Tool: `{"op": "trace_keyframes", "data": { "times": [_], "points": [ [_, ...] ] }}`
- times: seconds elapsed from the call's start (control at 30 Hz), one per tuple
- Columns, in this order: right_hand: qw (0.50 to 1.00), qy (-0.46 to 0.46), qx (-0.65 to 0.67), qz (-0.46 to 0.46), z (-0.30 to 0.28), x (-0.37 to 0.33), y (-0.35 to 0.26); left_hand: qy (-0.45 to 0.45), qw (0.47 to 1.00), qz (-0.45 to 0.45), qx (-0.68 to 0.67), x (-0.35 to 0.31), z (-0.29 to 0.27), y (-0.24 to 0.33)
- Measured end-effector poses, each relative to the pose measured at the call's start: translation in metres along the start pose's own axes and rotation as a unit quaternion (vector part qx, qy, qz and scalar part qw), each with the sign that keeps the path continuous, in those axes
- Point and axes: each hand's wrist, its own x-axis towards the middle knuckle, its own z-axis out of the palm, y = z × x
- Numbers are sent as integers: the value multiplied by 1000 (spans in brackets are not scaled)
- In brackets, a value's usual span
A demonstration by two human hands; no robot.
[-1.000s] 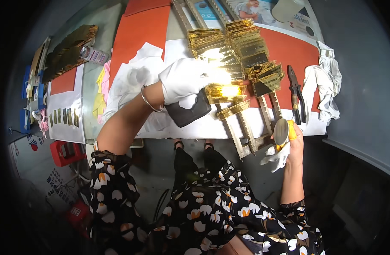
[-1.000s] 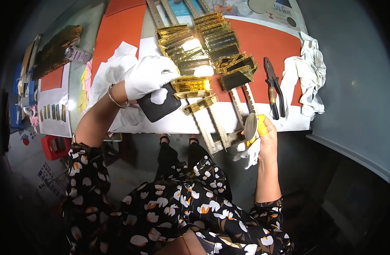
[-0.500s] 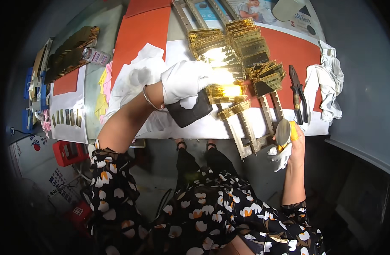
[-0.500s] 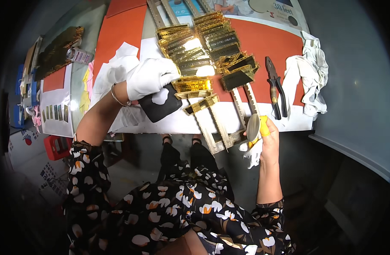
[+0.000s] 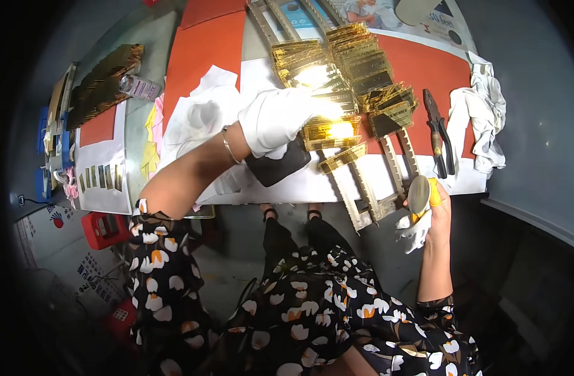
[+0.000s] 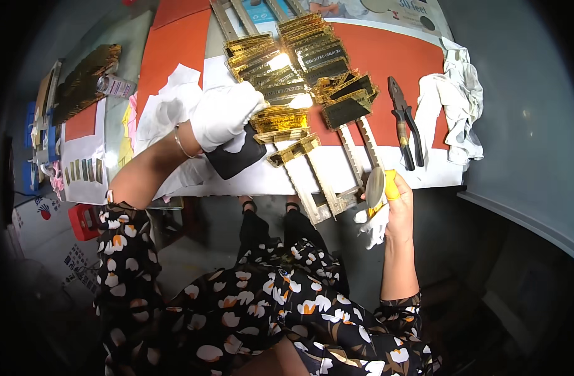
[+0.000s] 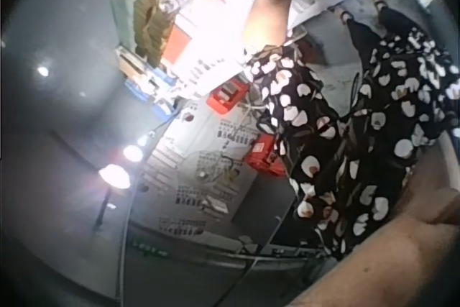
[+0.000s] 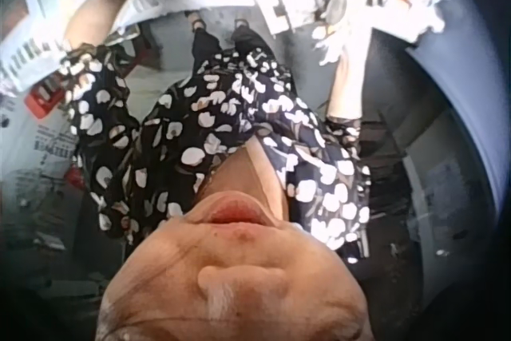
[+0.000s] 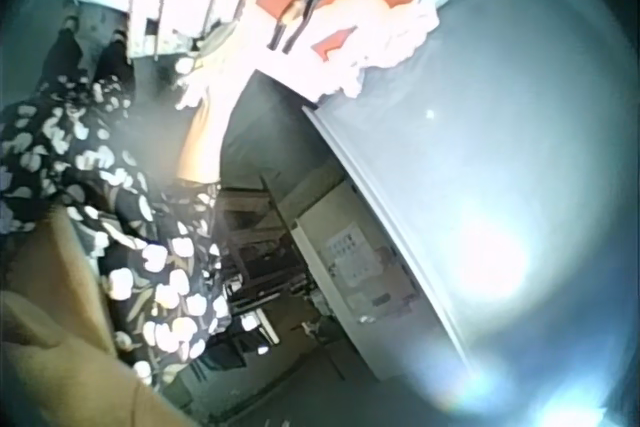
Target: The person wipes small gold-colored rectangular plates with a white cloth, handling them one at a time on a white surface. They then move to a larger stack of gold plates arranged on a wooden frame and continue wiping each plate individually with the cloth.
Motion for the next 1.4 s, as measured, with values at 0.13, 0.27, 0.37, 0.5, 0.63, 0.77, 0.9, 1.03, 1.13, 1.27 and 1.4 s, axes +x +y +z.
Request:
{"op": "trace_keyframes", "data": {
  "times": [0.13, 0.27, 0.37, 0.5, 0.63, 0.77, 0.9, 1.03, 1.13, 1.27, 1.4],
  "points": [
    [1000, 4, 11, 23, -6, 0, 2, 12, 999, 12, 43, -10, 10, -6],
    [1000, 1, 0, 15, -8, 0, 4, 37, 999, -9, -27, -17, 16, -10],
    [1000, 0, 6, 15, -9, 0, 4, 27, 997, -36, -60, -15, 18, -11],
    [1000, 9, 11, 8, -6, -1, 3, 39, 998, -41, -41, -8, 16, -5],
    [1000, 2, 13, 9, -10, -2, 3, 70, 994, -73, -44, -4, 21, 4],
    [1000, 5, 15, 7, -12, -3, 4, 140, 971, -182, -71, -9, 32, 14],
    [1000, 12, 4, 9, -13, -7, 4, 181, 971, -143, -55, -12, 37, 17],
    [1000, 7, -3, 11, -14, -9, 5, 97, 985, -123, -70, -13, 20, 14],
    [1000, 13, -2, 2, -11, -10, 7, -13, 991, -111, -76, -7, 8, 4],
    [1000, 14, 1, -5, -8, -11, 8, -127, 990, -54, -44, 7, -8, -1],
    [1000, -2, -2, -8, -8, -12, 7, -47, 992, 110, 34, 11, -10, -12]
  ]
}}
